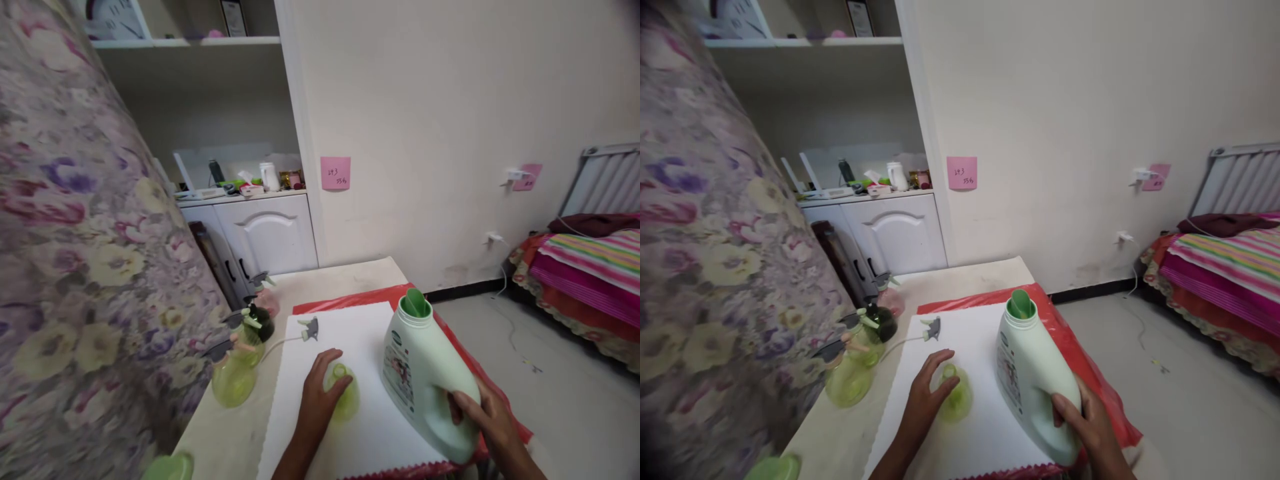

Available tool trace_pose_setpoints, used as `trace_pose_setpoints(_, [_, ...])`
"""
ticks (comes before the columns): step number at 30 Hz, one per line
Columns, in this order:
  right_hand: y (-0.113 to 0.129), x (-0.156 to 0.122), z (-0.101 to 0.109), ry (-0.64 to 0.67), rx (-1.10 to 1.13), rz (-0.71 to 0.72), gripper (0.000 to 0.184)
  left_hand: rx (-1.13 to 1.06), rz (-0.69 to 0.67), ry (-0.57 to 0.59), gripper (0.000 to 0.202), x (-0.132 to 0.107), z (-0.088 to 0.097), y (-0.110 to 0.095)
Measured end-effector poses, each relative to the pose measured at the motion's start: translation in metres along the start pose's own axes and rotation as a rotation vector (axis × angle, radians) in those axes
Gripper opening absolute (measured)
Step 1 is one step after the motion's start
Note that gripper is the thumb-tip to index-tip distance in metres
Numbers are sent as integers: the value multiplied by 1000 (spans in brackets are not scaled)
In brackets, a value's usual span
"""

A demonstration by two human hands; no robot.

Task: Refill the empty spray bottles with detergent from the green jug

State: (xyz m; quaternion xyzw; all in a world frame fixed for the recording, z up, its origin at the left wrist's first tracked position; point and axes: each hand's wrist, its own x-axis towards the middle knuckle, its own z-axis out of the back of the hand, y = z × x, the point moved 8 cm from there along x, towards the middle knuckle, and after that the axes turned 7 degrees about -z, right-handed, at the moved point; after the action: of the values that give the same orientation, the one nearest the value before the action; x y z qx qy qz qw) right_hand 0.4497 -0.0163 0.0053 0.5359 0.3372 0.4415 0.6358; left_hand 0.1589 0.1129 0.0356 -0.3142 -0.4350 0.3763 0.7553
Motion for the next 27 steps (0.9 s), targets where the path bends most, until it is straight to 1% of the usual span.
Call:
trace_pose_setpoints(2, [-1,1,1,-21,12,5,46,-14,-2,30,26,8,0,-3])
trace_pose_setpoints(5, [-3,0,5,-77,39,-2,42,-45,10,73,17,11,-4,0])
trace_pose_setpoints(9, [-3,-7,10,-166,65,-17,44,-90,15,79,17,8,-9,4])
trace_pose_setpoints(12, [-2,-13,15,-272,82,-31,58,-124,37,73,19,4,-10,6])
trace_pose_setpoints(13, [-4,-13,16,-287,83,-40,63,-135,48,69,19,3,-10,7])
trace_pose_setpoints(18, [-13,-6,19,-266,14,-53,80,-193,79,49,19,0,-10,12])
trace_pose_setpoints(21, [-15,-1,22,-290,-63,-78,84,-214,93,37,20,0,-10,13])
trace_pose_setpoints(24, [-6,3,21,-297,-86,-71,83,-218,102,24,18,0,-10,14])
trace_pose_setpoints(27, [18,9,18,-306,-88,13,76,-219,79,10,17,0,-10,13])
